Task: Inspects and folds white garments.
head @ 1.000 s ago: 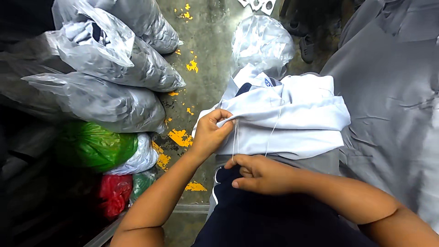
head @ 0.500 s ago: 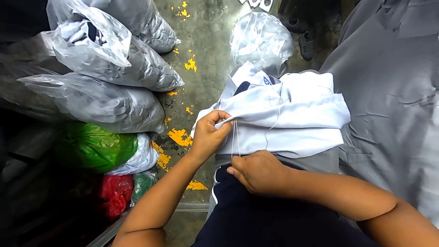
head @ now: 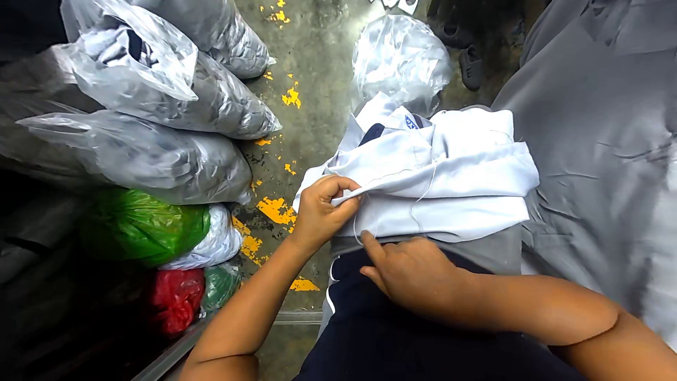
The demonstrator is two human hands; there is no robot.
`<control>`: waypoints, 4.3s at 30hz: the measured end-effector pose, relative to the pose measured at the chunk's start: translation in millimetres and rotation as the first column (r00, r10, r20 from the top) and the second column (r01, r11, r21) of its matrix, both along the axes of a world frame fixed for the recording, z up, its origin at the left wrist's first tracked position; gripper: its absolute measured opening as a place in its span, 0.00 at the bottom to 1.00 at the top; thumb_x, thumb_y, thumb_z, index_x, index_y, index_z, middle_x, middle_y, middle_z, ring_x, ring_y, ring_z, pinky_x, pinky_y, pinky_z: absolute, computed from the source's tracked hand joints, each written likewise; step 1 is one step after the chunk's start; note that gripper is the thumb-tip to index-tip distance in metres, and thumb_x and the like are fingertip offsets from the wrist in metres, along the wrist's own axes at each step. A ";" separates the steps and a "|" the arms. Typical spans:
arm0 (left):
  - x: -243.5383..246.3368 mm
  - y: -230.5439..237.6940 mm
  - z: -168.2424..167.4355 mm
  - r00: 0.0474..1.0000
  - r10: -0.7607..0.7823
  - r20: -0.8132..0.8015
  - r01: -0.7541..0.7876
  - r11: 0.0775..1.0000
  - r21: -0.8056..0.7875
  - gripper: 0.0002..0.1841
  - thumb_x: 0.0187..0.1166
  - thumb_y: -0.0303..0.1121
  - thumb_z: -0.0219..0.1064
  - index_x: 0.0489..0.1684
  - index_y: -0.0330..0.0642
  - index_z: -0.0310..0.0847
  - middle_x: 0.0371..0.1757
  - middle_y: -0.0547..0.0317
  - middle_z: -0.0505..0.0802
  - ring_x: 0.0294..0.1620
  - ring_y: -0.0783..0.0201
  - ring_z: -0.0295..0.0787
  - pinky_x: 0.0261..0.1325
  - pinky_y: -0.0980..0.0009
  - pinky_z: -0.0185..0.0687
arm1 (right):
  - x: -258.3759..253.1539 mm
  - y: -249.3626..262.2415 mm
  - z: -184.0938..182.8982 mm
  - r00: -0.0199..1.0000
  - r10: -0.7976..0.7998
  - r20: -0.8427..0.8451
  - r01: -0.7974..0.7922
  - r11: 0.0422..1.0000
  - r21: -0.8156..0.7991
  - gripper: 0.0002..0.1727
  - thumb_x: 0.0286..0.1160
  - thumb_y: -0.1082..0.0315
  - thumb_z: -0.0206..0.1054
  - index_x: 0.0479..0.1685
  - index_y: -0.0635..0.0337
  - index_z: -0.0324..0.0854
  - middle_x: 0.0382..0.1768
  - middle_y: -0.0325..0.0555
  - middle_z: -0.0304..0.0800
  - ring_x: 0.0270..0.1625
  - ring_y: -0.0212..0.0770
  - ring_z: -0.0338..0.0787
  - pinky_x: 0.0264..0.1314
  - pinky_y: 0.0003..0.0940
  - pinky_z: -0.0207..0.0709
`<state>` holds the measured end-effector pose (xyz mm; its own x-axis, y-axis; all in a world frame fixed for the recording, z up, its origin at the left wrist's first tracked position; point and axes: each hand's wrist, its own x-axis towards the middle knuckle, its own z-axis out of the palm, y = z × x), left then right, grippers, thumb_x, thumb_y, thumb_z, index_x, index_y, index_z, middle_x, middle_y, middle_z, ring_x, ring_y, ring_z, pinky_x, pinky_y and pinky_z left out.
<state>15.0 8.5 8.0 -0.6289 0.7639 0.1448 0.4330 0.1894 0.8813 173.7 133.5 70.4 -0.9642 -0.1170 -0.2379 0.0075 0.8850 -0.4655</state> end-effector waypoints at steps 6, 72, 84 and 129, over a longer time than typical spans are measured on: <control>-2.8 -11.2 -6.7 0.877 -0.191 -0.440 0.254 0.963 0.087 0.07 0.74 0.29 0.69 0.32 0.34 0.90 0.20 0.54 0.80 0.27 0.64 0.75 0.36 0.75 0.68 | 19.6 72.9 21.9 0.968 0.020 -0.251 -0.058 0.988 -0.145 0.22 0.85 0.51 0.56 0.35 0.56 0.89 0.17 0.41 0.84 0.19 0.44 0.87 0.16 0.42 0.75; -20.2 -8.3 11.6 0.950 -0.131 0.285 0.159 0.984 -0.077 0.01 0.69 0.24 0.71 0.32 0.40 0.87 0.30 0.73 0.89 0.31 0.86 0.82 0.37 0.88 0.79 | -89.0 122.6 -62.6 0.988 -0.128 -0.087 0.041 0.756 -0.653 0.09 0.81 0.68 0.65 0.46 0.62 0.89 0.24 0.33 0.81 0.23 0.18 0.69 0.30 0.17 0.66; -11.2 -19.0 -3.8 0.733 -0.339 -0.590 0.412 0.911 -0.010 0.10 0.80 0.30 0.66 0.34 0.35 0.91 0.17 0.56 0.75 0.23 0.60 0.71 0.33 0.67 0.65 | -71.8 102.4 -58.7 0.980 -0.001 -0.199 -0.141 0.702 -0.698 0.08 0.74 0.72 0.67 0.41 0.65 0.91 0.15 0.30 0.73 0.17 0.15 0.60 0.19 0.13 0.53; -10.9 -13.6 -5.2 0.717 -0.407 -0.566 0.453 0.889 -0.066 0.11 0.81 0.30 0.64 0.33 0.36 0.91 0.16 0.58 0.75 0.22 0.61 0.71 0.32 0.68 0.63 | -120.0 118.3 -63.1 0.891 0.380 0.247 -0.091 0.684 -0.723 0.04 0.72 0.76 0.71 0.33 0.66 0.89 0.13 0.31 0.71 0.16 0.20 0.61 0.20 0.19 0.53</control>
